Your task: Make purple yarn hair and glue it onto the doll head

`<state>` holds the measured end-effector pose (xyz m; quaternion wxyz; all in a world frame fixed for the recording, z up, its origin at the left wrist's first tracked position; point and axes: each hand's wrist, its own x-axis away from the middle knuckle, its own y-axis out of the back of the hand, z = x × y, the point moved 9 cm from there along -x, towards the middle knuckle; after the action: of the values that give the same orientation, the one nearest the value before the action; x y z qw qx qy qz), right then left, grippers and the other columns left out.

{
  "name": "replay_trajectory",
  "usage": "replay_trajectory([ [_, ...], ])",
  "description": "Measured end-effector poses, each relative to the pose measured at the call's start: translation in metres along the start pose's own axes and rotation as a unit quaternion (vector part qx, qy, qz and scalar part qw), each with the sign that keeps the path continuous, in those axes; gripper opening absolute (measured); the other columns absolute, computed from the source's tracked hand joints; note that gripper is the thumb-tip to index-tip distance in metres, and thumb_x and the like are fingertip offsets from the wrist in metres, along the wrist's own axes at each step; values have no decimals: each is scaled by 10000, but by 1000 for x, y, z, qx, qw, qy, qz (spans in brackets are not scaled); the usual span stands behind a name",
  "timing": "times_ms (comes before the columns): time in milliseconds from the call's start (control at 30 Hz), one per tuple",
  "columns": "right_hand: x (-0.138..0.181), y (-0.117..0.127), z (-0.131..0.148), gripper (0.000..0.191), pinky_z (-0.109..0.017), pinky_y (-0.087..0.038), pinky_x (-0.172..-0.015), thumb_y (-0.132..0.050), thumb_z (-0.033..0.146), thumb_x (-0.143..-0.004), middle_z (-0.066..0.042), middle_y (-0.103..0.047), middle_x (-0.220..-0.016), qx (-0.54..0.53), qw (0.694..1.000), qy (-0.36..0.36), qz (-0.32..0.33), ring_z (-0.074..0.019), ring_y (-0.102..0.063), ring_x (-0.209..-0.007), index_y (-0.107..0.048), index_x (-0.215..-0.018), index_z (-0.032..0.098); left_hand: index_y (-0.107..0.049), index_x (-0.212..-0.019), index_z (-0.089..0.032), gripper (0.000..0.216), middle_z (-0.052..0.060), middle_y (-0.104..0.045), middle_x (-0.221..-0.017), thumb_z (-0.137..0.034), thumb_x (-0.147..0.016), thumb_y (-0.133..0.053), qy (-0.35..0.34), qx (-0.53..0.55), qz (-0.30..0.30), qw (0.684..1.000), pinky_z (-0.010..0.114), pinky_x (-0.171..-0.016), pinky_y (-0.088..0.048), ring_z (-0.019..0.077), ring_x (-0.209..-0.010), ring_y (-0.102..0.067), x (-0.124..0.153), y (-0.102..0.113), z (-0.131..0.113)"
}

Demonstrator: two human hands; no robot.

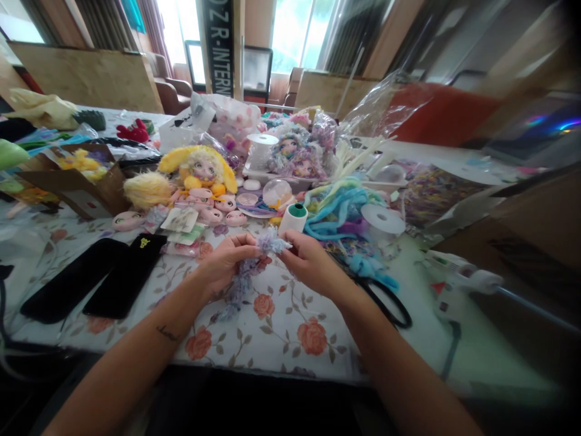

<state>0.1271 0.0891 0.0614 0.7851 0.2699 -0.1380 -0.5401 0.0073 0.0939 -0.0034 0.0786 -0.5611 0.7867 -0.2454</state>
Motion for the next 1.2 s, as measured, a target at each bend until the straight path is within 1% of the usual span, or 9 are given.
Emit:
replay_trajectory([
  [133,1,-2,-14,84,-219,-289,-443,-507,265,-859,75,-468,-492,-100,994,-44,1,-95,-400,-424,-524,-813,197,-598,-673,-149,223,40,-689,-627,-234,-627,-798,23,6,4,1000,226,-560,-451,118,-537,-599,0,0,2],
  [233,1,-2,-24,151,-202,-287,-413,-550,337,-858,77,-490,-470,-179,981,-70,-7,-86,-402,-398,-508,-804,202,-600,-686,-154,206,32,-685,-625,-239,-650,-785,26,19,9,999,228,-573,-461,118,-545,-603,0,0,3],
  [333,1,-6,-34,204,-191,-287,-392,-571,389,-857,85,-478,-446,-263,960,-91,5,-78,-390,-377,-535,-812,193,-590,-690,-161,211,18,-678,-630,-232,-653,-785,26,33,7,999,234,-590,-478,122,-562,-614,0,1,3],
  [400,0,-7,-38,226,-188,-298,-384,-608,401,-830,66,-542,-505,-319,943,-94,11,-67,-399,-381,-531,-794,191,-578,-684,-164,223,18,-676,-626,-230,-643,-787,29,36,3,999,236,-573,-473,125,-551,-611,0,2,4],
  [467,0,-7,-41,269,-185,-321,-385,-666,408,-782,37,-618,-617,-366,926,-95,5,-62,-449,-411,-503,-773,195,-570,-672,-165,227,21,-673,-616,-224,-634,-785,27,34,-4,999,237,-561,-465,127,-543,-607,-1,3,4],
  [533,0,-6,-45,316,-181,-334,-391,-716,408,-742,37,-627,-669,-396,913,-99,-5,-64,-492,-442,-479,-769,200,-569,-663,-164,221,22,-671,-608,-220,-637,-781,23,31,-8,999,237,-570,-466,128,-548,-608,-1,3,3],
  [733,1,-1,-52,359,-176,-281,-414,-745,404,-733,92,-506,-596,-426,899,-98,-27,-50,-445,-444,-449,-765,203,-566,-638,-166,221,20,-662,-586,-218,-628,-781,25,27,-10,999,232,-561,-450,124,-542,-596,-1,0,2],
  [933,3,8,-57,318,-185,-267,-430,-705,389,-780,91,-478,-596,-420,901,-84,-62,-45,-414,-449,-446,-781,204,-578,-652,-169,220,23,-674,-597,-230,-624,-787,37,15,-17,999,233,-538,-442,127,-532,-596,-2,3,6],
  [1200,9,24,-60,245,-188,-312,-400,-649,363,-819,93,-473,-572,-350,928,-52,-116,-61,-426,-430,-460,-779,213,-577,-644,-159,235,31,-672,-579,-217,-596,-799,44,6,-34,998,226,-529,-454,126,-515,-595,-3,3,6],
])
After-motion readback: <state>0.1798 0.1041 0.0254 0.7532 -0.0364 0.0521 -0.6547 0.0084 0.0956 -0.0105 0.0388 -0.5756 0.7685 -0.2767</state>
